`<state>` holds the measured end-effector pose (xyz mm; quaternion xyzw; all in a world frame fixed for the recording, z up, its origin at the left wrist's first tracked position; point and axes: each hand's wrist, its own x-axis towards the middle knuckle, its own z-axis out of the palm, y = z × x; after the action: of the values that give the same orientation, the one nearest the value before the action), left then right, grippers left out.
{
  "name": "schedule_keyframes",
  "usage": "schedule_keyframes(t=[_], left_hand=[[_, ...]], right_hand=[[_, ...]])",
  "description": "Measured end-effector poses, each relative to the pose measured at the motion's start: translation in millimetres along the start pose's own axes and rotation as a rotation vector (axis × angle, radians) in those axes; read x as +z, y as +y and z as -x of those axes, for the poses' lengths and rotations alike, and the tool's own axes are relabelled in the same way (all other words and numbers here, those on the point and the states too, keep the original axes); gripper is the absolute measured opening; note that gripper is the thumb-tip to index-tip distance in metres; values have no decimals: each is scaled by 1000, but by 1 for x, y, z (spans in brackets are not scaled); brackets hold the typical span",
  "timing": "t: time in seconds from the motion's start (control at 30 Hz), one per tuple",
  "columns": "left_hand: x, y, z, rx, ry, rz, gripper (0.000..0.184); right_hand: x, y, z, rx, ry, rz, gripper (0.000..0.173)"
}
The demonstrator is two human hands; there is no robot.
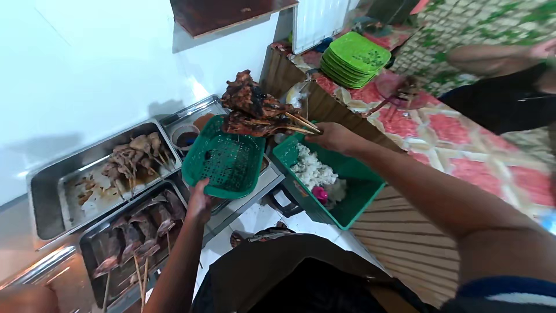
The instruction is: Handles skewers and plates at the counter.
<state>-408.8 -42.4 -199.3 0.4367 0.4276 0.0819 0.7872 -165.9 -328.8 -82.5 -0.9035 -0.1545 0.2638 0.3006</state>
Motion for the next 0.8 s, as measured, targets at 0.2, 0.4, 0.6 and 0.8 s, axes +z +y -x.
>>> schedule_keyframes(t=[0.2,0.4,0.6,0.8], left_hand=[[23,3,-2,-24,-43,12,55],[30,-2,-3,-46,-51,51,53],[19,-5,11,1,19,18,44],[13,-2,16,89,147,-6,39]], right_hand=[[-4,-7,8,-34,-8,121,31],[0,6,10,-30,3,167,32],[21,1,8,-73,-41,134,36],[54,6,-9,-99,-102,106,38]])
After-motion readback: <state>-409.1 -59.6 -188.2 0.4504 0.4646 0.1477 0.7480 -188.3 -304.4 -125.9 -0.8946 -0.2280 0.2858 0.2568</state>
